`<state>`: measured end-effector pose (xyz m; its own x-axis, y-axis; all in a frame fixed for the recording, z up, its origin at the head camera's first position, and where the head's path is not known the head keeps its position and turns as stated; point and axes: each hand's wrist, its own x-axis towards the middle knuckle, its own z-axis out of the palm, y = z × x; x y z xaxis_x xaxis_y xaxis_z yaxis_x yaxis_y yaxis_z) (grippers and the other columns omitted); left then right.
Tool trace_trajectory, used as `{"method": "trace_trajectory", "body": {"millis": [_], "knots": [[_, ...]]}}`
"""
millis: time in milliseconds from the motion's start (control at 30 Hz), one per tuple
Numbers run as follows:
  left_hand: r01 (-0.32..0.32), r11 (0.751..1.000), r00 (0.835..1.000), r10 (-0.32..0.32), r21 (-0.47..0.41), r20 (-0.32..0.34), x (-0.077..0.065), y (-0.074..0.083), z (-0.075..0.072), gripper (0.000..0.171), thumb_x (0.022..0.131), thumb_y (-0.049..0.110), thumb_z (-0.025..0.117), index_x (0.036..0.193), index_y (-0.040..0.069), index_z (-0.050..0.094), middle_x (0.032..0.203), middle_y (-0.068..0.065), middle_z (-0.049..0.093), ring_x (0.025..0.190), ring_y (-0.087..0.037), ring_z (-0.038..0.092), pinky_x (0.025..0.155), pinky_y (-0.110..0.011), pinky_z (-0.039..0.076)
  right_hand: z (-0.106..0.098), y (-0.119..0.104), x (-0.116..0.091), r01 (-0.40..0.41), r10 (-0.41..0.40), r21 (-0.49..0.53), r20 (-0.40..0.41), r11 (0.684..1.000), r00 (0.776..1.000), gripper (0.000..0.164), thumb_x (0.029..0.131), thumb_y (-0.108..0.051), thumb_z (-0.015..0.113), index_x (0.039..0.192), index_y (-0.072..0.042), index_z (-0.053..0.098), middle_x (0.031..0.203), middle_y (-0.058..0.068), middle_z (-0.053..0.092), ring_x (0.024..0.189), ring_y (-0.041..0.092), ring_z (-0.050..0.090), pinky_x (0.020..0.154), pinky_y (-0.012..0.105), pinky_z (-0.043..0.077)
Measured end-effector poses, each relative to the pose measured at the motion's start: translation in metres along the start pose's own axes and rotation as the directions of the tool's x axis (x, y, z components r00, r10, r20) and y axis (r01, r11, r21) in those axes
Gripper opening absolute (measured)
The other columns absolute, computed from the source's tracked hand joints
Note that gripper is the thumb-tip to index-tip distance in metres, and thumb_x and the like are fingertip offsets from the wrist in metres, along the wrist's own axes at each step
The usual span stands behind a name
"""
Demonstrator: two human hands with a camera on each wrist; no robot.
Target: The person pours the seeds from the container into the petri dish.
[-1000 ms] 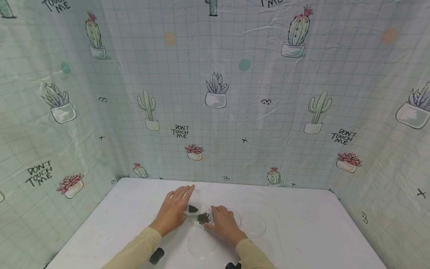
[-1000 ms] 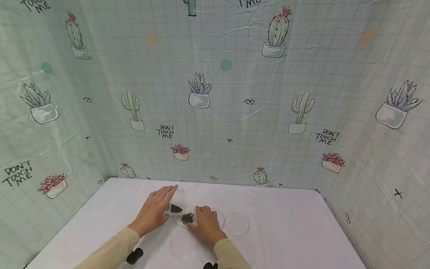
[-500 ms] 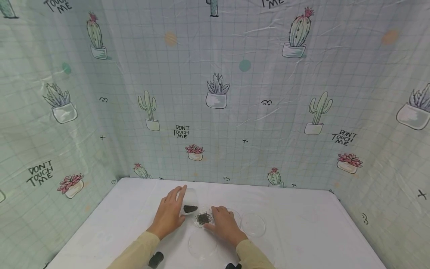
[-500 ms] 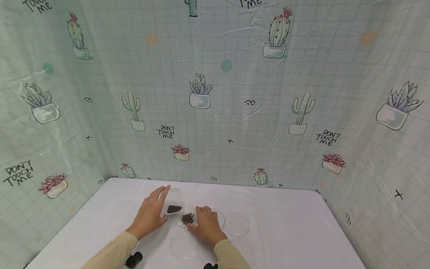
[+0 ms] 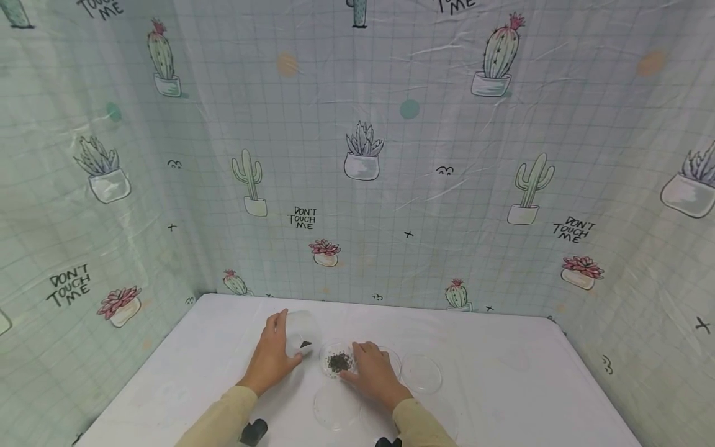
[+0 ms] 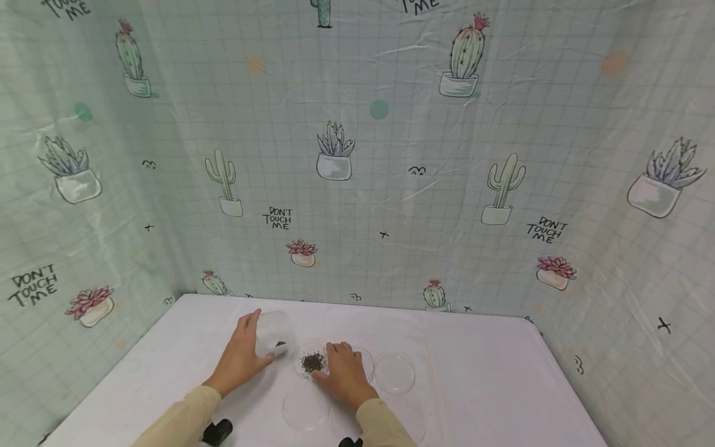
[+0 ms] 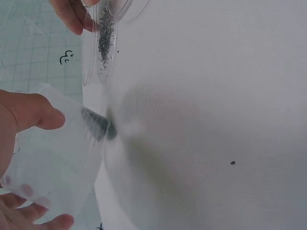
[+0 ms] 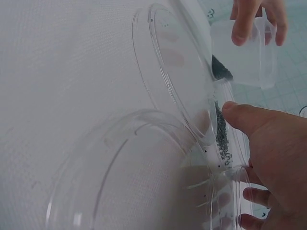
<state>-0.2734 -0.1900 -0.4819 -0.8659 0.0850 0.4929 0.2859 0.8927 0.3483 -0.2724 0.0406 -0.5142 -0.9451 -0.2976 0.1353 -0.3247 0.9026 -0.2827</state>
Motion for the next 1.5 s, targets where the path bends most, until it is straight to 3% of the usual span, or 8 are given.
{"method": "trace_trajectory", "body": {"millis": [300,467,567,667,867,1000,1233,1500], "knots": [[0.180,0.980,0.976,-0.168,-0.083,0.138,-0.001,-0.012,0.000,0.097,0.067,0.026,0.077,0.143,0.010,0.019,0.128,-0.025,0.034,0.102,-0.040,0.057,0.084,-0.049,0.051,0.000,0.003,0.002,0.006,-0.007,-0.034,-0.018,0.999,1.000,0.073,0.080,-0.057,0.057,0.132,-0.006,0.045,0.130,0.008,0.051,0.125,0.025,0.043,0.098,0.047,0.040],[0.229,0.967,0.957,-0.203,-0.110,0.205,-0.004,-0.018,0.001,0.093,0.069,0.026,0.076,0.142,0.010,0.020,0.130,-0.026,0.030,0.104,-0.040,0.055,0.086,-0.050,0.050,-0.001,0.003,0.003,-0.006,0.006,-0.024,-0.017,1.000,1.000,0.072,0.080,-0.056,0.058,0.131,-0.006,0.046,0.130,0.008,0.051,0.125,0.025,0.043,0.099,0.047,0.040],[0.228,0.966,0.956,-0.198,-0.123,0.216,-0.006,-0.019,0.000,0.092,0.069,0.025,0.076,0.142,0.010,0.021,0.132,-0.026,0.028,0.109,-0.041,0.052,0.089,-0.052,0.048,-0.001,0.002,0.002,-0.023,0.023,-0.010,-0.014,1.000,1.000,0.073,0.080,-0.055,0.058,0.132,-0.006,0.046,0.130,0.008,0.051,0.126,0.025,0.042,0.100,0.047,0.039],[0.194,0.974,0.964,-0.167,-0.117,0.207,-0.008,-0.020,0.000,0.093,0.068,0.026,0.076,0.142,0.010,0.022,0.136,-0.026,0.026,0.116,-0.042,0.047,0.093,-0.056,0.044,-0.002,0.002,0.002,-0.039,0.039,0.008,-0.006,0.999,0.999,0.073,0.079,-0.055,0.059,0.132,-0.006,0.046,0.131,0.009,0.051,0.126,0.026,0.042,0.101,0.047,0.038],[0.089,0.992,0.990,-0.078,-0.086,0.116,-0.012,-0.020,-0.003,0.091,0.064,0.028,0.079,0.140,0.012,0.031,0.142,-0.020,0.026,0.125,-0.042,0.037,0.096,-0.066,0.030,-0.002,0.004,0.000,-0.037,0.036,0.021,0.004,0.999,0.999,0.074,0.080,-0.054,0.059,0.133,-0.005,0.045,0.131,0.010,0.050,0.127,0.026,0.041,0.102,0.048,0.037],[0.012,0.992,0.998,-0.003,-0.122,0.069,-0.015,-0.018,-0.006,0.085,0.065,0.024,0.078,0.138,0.012,0.035,0.141,-0.018,0.030,0.126,-0.039,0.036,0.098,-0.066,0.028,-0.001,0.005,0.000,-0.042,0.042,0.024,0.007,0.999,0.999,0.073,0.080,-0.053,0.059,0.133,-0.005,0.045,0.131,0.010,0.050,0.127,0.026,0.041,0.102,0.048,0.037],[-0.066,0.977,0.995,0.079,-0.201,0.056,-0.020,-0.006,-0.017,0.073,0.071,0.017,0.075,0.135,0.016,0.041,0.138,-0.007,0.042,0.126,-0.029,0.043,0.100,-0.052,0.040,0.001,0.007,0.001,-0.044,0.044,0.019,0.007,0.999,0.999,0.073,0.080,-0.054,0.058,0.132,-0.005,0.046,0.130,0.010,0.051,0.126,0.027,0.042,0.100,0.049,0.038],[-0.200,0.945,0.972,0.224,-0.258,0.069,-0.021,0.009,-0.023,0.063,0.073,0.018,0.074,0.130,0.019,0.047,0.129,0.004,0.051,0.114,-0.013,0.054,0.092,-0.034,0.050,-0.003,0.006,0.000,-0.030,0.031,0.045,-0.009,0.999,0.999,0.071,0.080,-0.052,0.060,0.132,-0.005,0.046,0.129,0.011,0.051,0.125,0.027,0.043,0.100,0.049,0.038]]}}
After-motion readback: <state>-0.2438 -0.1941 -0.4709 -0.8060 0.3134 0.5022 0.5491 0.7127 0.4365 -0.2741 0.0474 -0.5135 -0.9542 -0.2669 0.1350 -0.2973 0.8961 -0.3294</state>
